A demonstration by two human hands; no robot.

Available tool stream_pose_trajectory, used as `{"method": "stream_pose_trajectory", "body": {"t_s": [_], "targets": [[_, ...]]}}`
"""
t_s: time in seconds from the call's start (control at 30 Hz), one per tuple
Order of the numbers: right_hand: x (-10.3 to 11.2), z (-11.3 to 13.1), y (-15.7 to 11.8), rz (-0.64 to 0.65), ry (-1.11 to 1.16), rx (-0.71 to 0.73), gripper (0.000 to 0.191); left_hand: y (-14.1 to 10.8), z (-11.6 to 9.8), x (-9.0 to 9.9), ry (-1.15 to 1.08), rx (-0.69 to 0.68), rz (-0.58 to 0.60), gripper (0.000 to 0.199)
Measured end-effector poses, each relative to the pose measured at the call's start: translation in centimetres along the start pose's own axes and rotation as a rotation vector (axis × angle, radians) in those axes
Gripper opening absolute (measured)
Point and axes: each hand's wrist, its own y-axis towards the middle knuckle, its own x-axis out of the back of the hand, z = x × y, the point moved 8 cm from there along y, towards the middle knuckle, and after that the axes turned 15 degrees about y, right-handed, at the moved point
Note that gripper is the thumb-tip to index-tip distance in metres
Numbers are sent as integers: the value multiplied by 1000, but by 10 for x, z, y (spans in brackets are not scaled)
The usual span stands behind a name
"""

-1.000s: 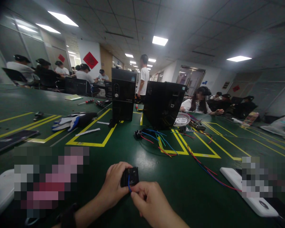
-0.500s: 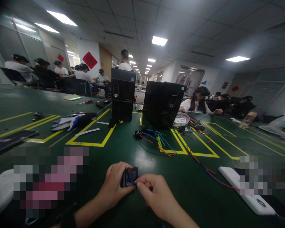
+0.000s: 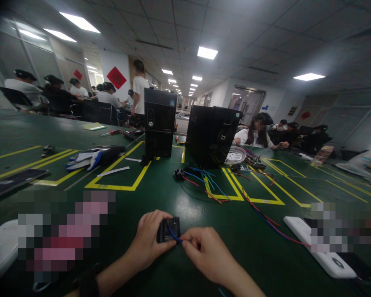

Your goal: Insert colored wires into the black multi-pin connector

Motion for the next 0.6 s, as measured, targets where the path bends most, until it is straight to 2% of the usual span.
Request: {"method": "stream_pose_trajectory", "body": {"t_s": [0.13, 0.3, 0.4, 0.6], "targets": [[2, -4, 2, -31, 148, -51, 24, -1, -1, -1, 6, 1, 4, 40], [-21, -10, 0, 56, 397, -196, 27, -1, -4, 0, 7, -15, 0, 34], [-28, -10, 0, 61, 389, -208, 32, -1, -5, 1, 1, -12, -1, 35], [-17, -16, 5, -94, 286, -121, 25, -1, -5, 1, -1, -29, -11, 34]]}}
